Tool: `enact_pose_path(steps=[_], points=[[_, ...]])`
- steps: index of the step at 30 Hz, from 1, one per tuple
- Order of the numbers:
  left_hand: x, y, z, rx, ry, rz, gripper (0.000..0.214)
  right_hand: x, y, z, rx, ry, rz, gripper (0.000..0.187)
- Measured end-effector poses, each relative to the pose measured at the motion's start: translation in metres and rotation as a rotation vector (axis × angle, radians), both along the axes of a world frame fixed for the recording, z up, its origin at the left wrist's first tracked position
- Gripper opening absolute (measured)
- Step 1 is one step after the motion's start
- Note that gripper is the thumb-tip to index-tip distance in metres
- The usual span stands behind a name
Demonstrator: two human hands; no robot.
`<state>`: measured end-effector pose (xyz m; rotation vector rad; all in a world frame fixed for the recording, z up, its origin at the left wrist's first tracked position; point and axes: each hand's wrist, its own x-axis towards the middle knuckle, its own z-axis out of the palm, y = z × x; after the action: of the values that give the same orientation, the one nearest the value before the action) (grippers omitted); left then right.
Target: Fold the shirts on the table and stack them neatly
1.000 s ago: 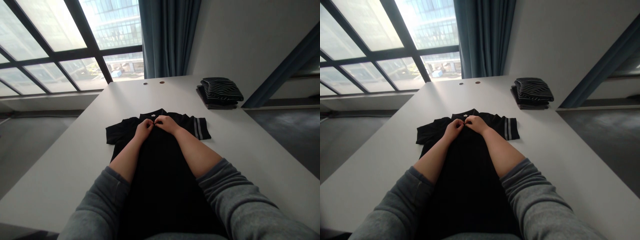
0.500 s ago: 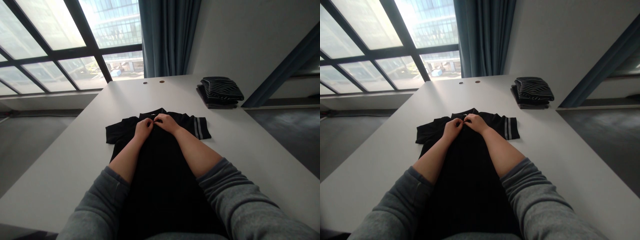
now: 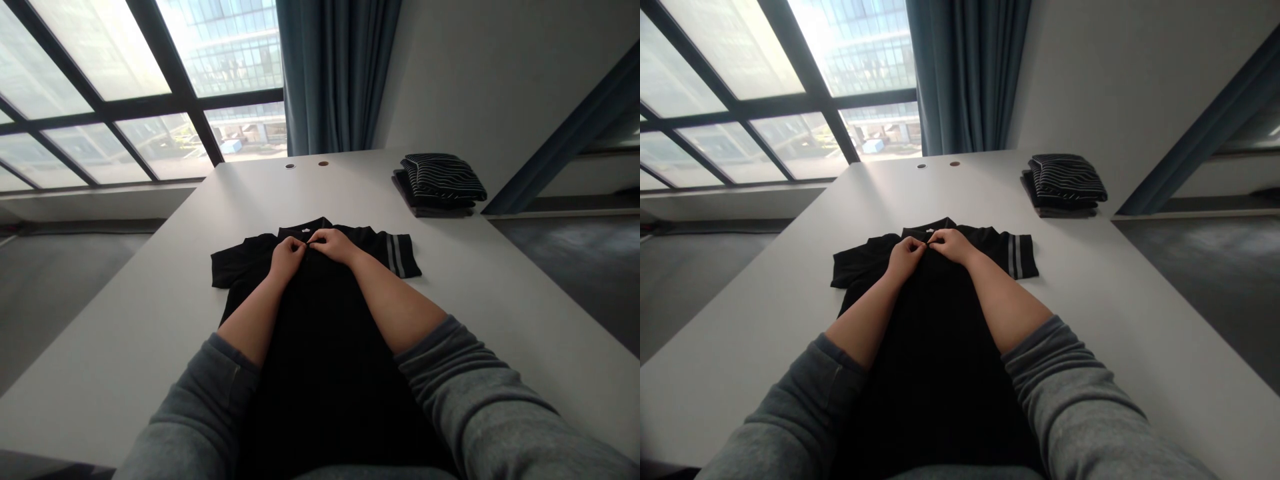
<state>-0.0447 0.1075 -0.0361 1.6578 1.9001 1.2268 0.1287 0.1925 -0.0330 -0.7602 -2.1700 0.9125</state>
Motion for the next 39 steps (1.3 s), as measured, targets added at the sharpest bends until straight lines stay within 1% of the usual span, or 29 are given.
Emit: enact_pose_path(steps=[6, 12, 14, 16, 18, 21, 25, 27, 30, 33, 39], points=[[-0.002, 0.001, 0.0, 0.012, -0.038, -0.016, 0.008, -0.001, 0.0, -0.002, -0.222, 0.042, -0.046, 0.014], [-0.002, -0.001, 0.003, 0.032, -0.142, -0.083, 0.008, -0.005, 0.002, -0.006, -0.565, 0.22, 0.01, 0.005], [0.0, -0.003, 0.005, 0.034, -0.129, -0.093, 0.006, -0.005, 0.003, -0.005, -0.678, 0.252, 0.013, 0.007], [0.0, -0.004, 0.006, 0.029, -0.098, -0.089, 0.005, -0.005, 0.003, -0.005, -0.746, 0.258, 0.007, 0.008], [0.0, -0.004, 0.007, 0.013, -0.071, -0.089, 0.005, -0.005, 0.003, -0.005, -0.749, 0.245, -0.012, 0.009], [-0.002, -0.004, 0.005, -0.031, -0.079, -0.1, 0.006, -0.006, 0.003, -0.008, -0.695, 0.224, -0.044, 0.008], [-0.004, -0.002, 0.0, -0.065, -0.203, -0.08, 0.01, -0.009, 0.002, -0.01, -0.673, 0.222, -0.054, 0.007], [-0.005, 0.0, -0.001, -0.071, -0.223, -0.084, 0.011, -0.01, 0.001, -0.009, -0.667, 0.219, -0.066, 0.006], [-0.006, 0.001, 0.0, -0.044, -0.18, -0.088, 0.01, -0.012, -0.002, -0.007, -0.628, 0.217, -0.075, 0.005], [-0.007, 0.003, 0.0, -0.002, -0.177, -0.08, 0.01, -0.013, -0.005, -0.004, -0.615, 0.245, -0.051, 0.006], [-0.004, 0.002, 0.001, 0.115, -0.19, -0.122, 0.005, -0.015, -0.007, -0.001, -0.696, 0.315, -0.048, 0.009]])
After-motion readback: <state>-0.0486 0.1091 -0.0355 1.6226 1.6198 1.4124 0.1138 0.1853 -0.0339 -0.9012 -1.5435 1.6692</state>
